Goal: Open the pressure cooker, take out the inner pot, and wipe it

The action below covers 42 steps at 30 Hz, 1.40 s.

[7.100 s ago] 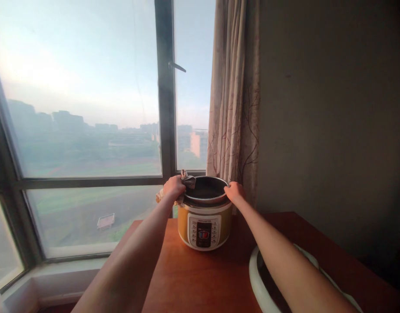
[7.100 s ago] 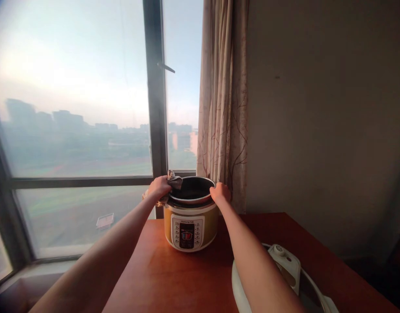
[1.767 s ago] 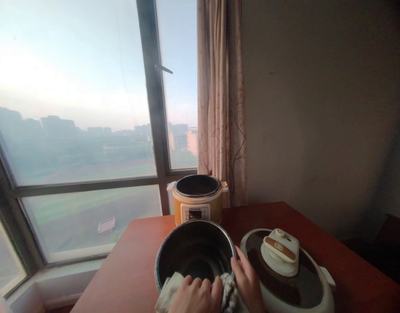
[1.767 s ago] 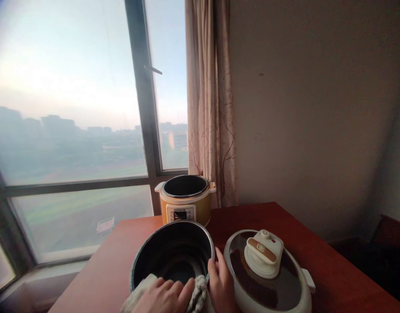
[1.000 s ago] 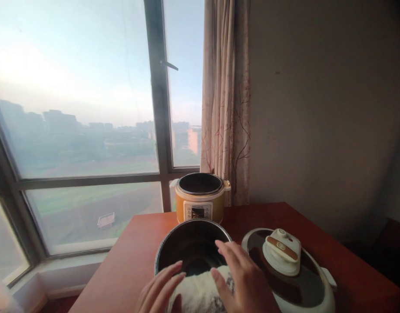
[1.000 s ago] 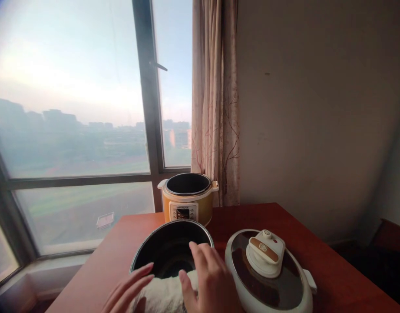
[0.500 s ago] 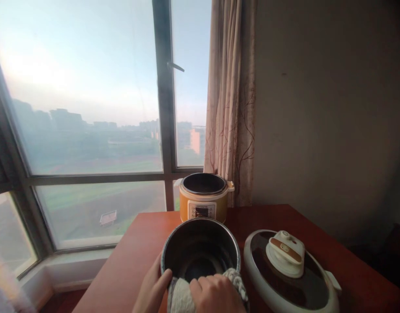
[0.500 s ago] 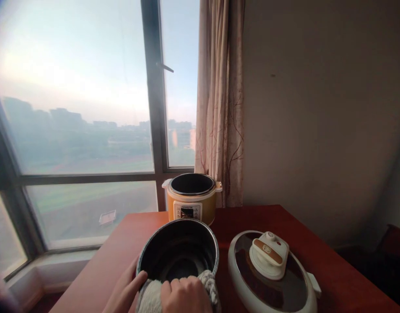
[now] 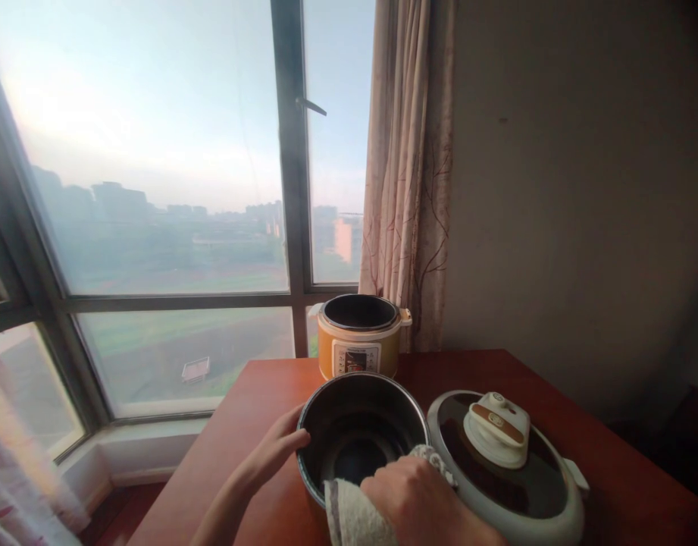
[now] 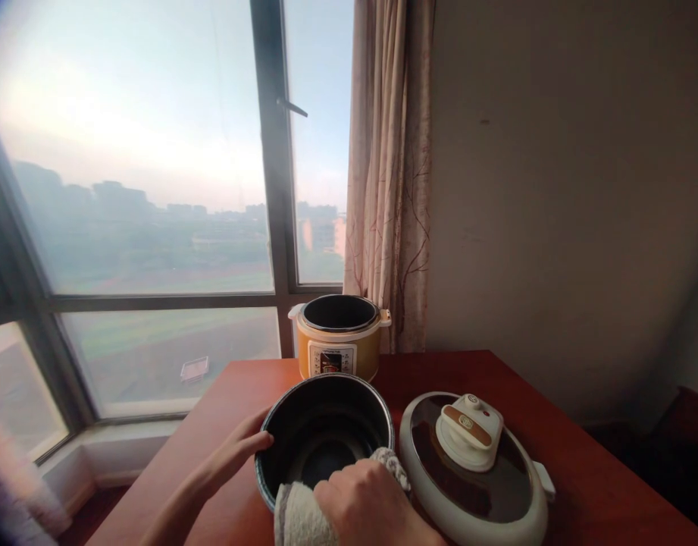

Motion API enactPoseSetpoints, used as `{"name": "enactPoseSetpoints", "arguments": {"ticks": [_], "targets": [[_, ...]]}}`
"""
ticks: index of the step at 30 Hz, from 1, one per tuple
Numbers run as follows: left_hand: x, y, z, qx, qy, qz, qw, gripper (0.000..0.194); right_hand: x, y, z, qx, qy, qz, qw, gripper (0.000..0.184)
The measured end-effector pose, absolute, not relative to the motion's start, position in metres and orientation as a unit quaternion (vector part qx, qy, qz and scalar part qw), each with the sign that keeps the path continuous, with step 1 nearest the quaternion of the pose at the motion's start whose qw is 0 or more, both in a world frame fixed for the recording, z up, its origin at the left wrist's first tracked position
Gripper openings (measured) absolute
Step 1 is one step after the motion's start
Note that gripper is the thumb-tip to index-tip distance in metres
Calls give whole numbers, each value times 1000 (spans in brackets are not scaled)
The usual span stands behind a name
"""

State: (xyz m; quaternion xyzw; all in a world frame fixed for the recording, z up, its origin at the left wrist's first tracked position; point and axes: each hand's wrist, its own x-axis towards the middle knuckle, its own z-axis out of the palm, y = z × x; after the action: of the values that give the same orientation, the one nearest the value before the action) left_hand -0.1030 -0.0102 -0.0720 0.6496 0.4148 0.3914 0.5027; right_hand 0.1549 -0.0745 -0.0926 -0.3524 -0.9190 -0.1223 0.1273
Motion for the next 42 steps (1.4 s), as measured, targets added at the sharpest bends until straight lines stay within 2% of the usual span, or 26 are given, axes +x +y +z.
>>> {"name": "enactPoseSetpoints", "arguments": {"ticks": [4, 9, 14, 16, 18, 23, 27, 32, 42], "targets": [[-93, -11, -66, 629, 419, 393, 524, 51, 171, -74, -95, -344, -923, -103, 137, 29], [-80, -19, -97, 511, 487, 515, 486, 44, 166, -70, -110, -381, -905, -97, 162, 27], [-64, -40, -136, 415, 546, 624, 375, 76, 161, -66, -123, -387, -895, -112, 191, 26], [-54, -53, -142, 416, 537, 635, 368, 89, 159, -66, -124, -392, -890, -117, 200, 26], [-47, -64, -144, 427, 522, 630, 385, 93, 158, -67, -124, -399, -885, -119, 208, 26], [-46, -74, -146, 445, 503, 618, 408, 87, 156, -68, -123, -399, -885, -122, 208, 25], [-52, -67, -146, 505, 499, 590, 384, 78, 155, -69, -122, -399, -882, -137, 212, 23], [-53, -58, -146, 527, 485, 587, 378, 77, 151, -67, -125, -406, -873, -156, 219, 23], [-63, -52, -138, 550, 472, 575, 380, 68, 146, -62, -136, -376, -853, -217, 289, 26]]}}
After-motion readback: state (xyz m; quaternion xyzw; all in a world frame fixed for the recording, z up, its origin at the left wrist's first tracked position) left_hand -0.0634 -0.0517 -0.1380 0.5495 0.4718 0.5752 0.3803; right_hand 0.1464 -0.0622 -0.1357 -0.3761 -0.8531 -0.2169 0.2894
